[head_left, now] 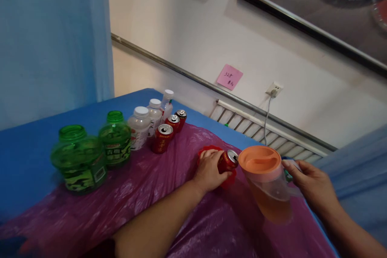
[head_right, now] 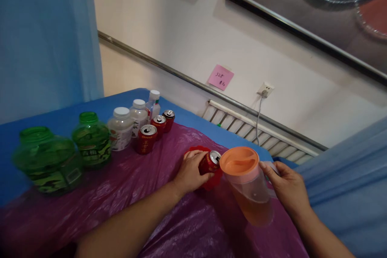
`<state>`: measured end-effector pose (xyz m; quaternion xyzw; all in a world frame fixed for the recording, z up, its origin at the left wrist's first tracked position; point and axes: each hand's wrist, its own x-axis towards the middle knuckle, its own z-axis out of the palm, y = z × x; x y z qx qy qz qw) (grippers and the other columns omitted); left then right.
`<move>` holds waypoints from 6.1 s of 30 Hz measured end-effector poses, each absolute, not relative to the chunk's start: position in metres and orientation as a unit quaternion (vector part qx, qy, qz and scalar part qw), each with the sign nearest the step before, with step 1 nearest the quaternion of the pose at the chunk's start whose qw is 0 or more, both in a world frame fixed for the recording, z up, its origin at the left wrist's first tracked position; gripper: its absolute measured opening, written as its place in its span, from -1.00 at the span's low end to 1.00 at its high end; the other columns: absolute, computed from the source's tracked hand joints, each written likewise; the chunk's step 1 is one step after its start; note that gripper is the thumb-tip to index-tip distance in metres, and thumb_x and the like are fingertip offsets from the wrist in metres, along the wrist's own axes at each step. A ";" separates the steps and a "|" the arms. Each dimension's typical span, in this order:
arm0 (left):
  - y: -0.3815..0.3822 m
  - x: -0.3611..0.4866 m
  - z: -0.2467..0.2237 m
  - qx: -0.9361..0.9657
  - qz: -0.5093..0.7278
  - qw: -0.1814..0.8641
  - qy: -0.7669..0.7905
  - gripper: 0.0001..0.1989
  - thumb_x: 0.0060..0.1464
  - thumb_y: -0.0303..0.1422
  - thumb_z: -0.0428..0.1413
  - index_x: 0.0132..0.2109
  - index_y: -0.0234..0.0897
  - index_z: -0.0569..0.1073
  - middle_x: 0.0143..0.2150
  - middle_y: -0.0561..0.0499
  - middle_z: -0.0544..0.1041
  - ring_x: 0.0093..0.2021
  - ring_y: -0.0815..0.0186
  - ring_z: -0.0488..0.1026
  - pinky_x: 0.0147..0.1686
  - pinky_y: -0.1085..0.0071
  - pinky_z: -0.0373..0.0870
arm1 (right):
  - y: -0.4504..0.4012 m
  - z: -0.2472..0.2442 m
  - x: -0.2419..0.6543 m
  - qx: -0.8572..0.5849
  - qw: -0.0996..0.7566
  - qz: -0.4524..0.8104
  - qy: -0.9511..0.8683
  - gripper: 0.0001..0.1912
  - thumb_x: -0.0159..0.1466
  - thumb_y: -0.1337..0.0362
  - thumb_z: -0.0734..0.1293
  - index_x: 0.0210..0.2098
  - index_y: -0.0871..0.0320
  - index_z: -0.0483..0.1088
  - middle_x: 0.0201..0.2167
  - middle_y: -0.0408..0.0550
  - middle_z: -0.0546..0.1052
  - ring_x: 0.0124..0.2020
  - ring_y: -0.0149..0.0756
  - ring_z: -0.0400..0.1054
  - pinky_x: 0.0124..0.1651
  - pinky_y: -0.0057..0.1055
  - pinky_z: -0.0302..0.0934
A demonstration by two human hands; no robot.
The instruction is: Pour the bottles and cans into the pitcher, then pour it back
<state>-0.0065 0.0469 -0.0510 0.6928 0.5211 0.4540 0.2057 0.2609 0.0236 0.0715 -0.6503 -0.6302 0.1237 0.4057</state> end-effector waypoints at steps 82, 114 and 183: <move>0.048 -0.007 -0.052 0.687 0.456 0.222 0.521 -0.35 -0.18 -0.25 0.42 0.11 -0.13 0.47 0.11 -0.08 0.53 0.17 0.01 0.37 0.24 0.05 0.20 | 0.027 0.065 0.262 -0.658 0.415 0.138 -0.613 -0.52 0.05 -0.17 0.45 -0.57 0.14 0.45 -0.62 -0.16 0.37 -0.55 -0.33 0.20 -0.51 -0.42 0.09; 0.072 -0.015 -0.046 0.597 0.506 0.323 0.532 -0.36 -0.08 -0.37 0.33 0.19 -0.27 0.43 0.14 -0.16 0.59 0.10 0.09 0.57 0.13 0.13 0.49 | 0.027 -0.036 0.283 -0.492 0.736 0.321 -0.337 -0.50 0.11 -0.14 0.50 -0.51 0.12 0.30 -0.65 -0.34 0.15 -0.62 -0.48 -0.02 -0.58 -0.49 -0.07; 0.066 -0.015 -0.049 0.693 0.538 0.198 0.437 -0.55 0.22 -0.03 0.08 0.08 -0.22 0.49 -0.13 -0.10 0.69 -0.09 0.08 0.65 0.00 0.15 0.57 | 0.049 -0.055 0.449 -0.724 0.560 0.031 -0.401 -0.39 -0.13 0.01 0.54 -0.15 0.19 0.47 -0.19 0.09 0.61 -0.15 -0.02 0.48 -0.02 -0.10 0.32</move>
